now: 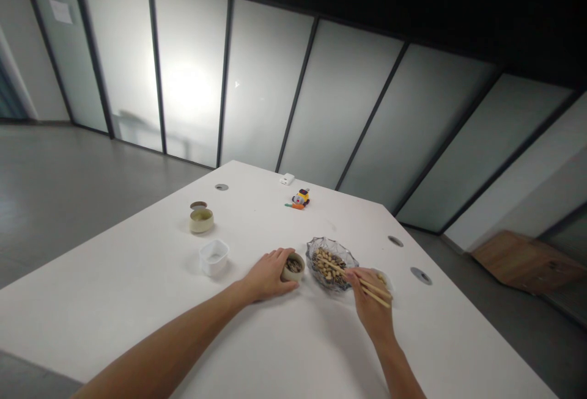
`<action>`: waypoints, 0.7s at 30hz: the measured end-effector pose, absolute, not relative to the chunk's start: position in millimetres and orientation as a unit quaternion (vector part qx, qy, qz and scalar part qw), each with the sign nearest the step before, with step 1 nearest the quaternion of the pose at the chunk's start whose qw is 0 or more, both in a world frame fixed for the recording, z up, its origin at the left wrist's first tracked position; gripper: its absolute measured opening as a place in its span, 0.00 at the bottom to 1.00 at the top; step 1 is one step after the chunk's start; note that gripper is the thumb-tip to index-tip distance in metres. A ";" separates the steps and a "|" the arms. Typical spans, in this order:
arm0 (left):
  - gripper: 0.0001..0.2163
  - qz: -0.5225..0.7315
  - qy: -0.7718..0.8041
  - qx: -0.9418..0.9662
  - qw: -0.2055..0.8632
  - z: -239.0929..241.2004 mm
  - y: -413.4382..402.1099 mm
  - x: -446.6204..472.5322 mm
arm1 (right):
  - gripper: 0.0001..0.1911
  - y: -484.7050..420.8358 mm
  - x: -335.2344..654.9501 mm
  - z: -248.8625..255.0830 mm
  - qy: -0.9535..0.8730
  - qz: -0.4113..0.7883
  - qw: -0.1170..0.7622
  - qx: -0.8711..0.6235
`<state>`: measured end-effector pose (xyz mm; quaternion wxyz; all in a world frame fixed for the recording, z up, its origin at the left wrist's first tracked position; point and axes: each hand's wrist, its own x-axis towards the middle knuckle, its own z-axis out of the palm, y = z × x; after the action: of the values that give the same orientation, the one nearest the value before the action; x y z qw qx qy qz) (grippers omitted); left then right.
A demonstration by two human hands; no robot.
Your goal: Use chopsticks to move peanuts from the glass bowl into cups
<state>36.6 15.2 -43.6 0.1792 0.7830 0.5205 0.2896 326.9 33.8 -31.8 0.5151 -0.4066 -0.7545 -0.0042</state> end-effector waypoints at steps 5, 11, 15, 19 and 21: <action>0.34 0.292 0.522 0.781 0.177 -45.7 15.8 37.1 | 0.14 34.6 326.1 -34.4 -0.763 0.029 0.521 -0.382; 0.33 0.293 0.520 0.782 0.180 -44.6 15.4 36.9 | 0.18 32.7 326.7 -32.4 -0.751 0.035 0.514 -0.412; 0.33 0.296 0.520 0.781 0.179 -45.2 15.5 36.6 | 0.23 33.0 328.9 -30.4 -0.707 0.074 0.547 -0.441; 0.33 0.296 0.520 0.781 0.178 -45.0 15.3 36.6 | 0.23 36.4 330.0 -31.8 -0.579 0.256 0.641 -0.434; 0.33 0.294 0.520 0.782 0.179 -44.6 15.2 36.7 | 0.23 37.8 329.6 -33.3 -0.533 0.319 0.670 -0.407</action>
<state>36.7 15.2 -44.6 0.1792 0.7817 0.5199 0.2942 329.6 37.8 -33.3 0.6700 -0.4070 -0.5328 0.3187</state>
